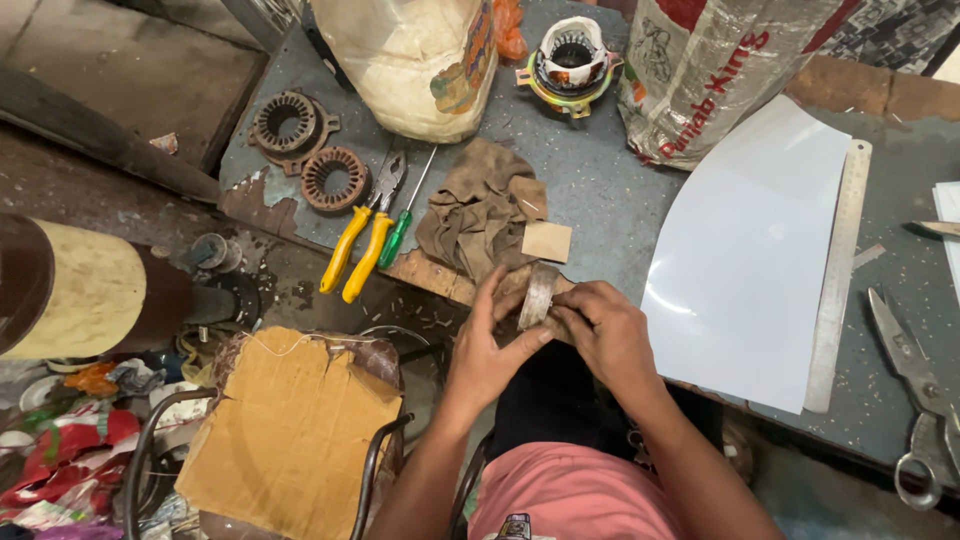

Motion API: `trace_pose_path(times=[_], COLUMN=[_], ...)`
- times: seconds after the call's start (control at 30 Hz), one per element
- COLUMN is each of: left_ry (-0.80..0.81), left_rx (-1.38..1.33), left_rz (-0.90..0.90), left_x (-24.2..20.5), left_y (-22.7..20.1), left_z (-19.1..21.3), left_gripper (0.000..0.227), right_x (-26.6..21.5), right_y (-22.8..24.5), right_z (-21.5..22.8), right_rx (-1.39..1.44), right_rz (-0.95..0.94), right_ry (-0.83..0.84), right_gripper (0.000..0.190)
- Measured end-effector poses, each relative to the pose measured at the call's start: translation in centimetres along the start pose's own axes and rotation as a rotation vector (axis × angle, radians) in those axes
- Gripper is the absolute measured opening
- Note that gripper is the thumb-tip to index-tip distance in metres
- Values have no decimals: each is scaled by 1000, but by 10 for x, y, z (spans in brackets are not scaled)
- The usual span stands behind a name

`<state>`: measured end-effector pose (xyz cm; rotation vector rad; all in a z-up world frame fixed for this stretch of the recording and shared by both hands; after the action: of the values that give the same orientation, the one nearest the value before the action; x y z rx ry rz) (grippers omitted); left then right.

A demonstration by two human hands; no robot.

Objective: The person measures and cuts a white sheet and a long white strip using a ruler and scissors on a cluttered workbench. They repeatedly align the ruler, trim edges, and handle the cut pieces, with motor parts and tools visible nearby.

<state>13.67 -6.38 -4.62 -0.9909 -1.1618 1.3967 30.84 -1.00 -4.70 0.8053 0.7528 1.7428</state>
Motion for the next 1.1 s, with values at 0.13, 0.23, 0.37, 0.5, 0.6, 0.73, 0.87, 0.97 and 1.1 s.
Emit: trace_pose_path(times=[0.13, 0.23, 0.37, 0.5, 0.6, 0.73, 0.87, 0.97, 1.1], left_ry=[15, 27, 22, 17, 27, -8, -35, -77, -125], left_rx=[-26, -28, 83, 57, -153, -75, 85, 126, 83], left_rz=[3, -3, -52, -118, -39, -105, -218, -238, -284], left_x=[-1, -1, 0, -1, -1, -1, -1, -2, -5], left_y=[2, 5, 9, 13, 19, 21, 20, 25, 31], left_z=[1, 1, 4, 8, 5, 2, 5, 8, 10], left_gripper=[96, 98, 100, 106, 102, 99, 101, 104, 113], right_x=[0, 1, 1, 1, 0, 0, 0, -3, -5], right_y=[-1, 0, 0, -2, -5, -10, -13, -16, -16], right_z=[-1, -1, -2, -2, -6, -10, -11, -13, -14], right_rx=[-27, -46, -56, -62, -86, -95, -129, -148, -84], right_rz=[-10, -22, -1, 11, 37, 31, 45, 17, -67], right_ry=[12, 18, 15, 2, -12, -7, -1, 4, 14], right_gripper=[17, 16, 16, 18, 17, 15, 16, 20, 28])
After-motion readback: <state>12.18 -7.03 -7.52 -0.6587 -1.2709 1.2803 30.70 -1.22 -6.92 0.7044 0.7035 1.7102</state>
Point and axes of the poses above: each hand's wrist, its own x-axis towards the middle knuckle, its own z-axis out of the back of the hand, y = z × x, the point moved 2 cm from there along x, towards the middle knuckle, and after that the axes turned 2 degrees about -z, right-handed, at the moved point
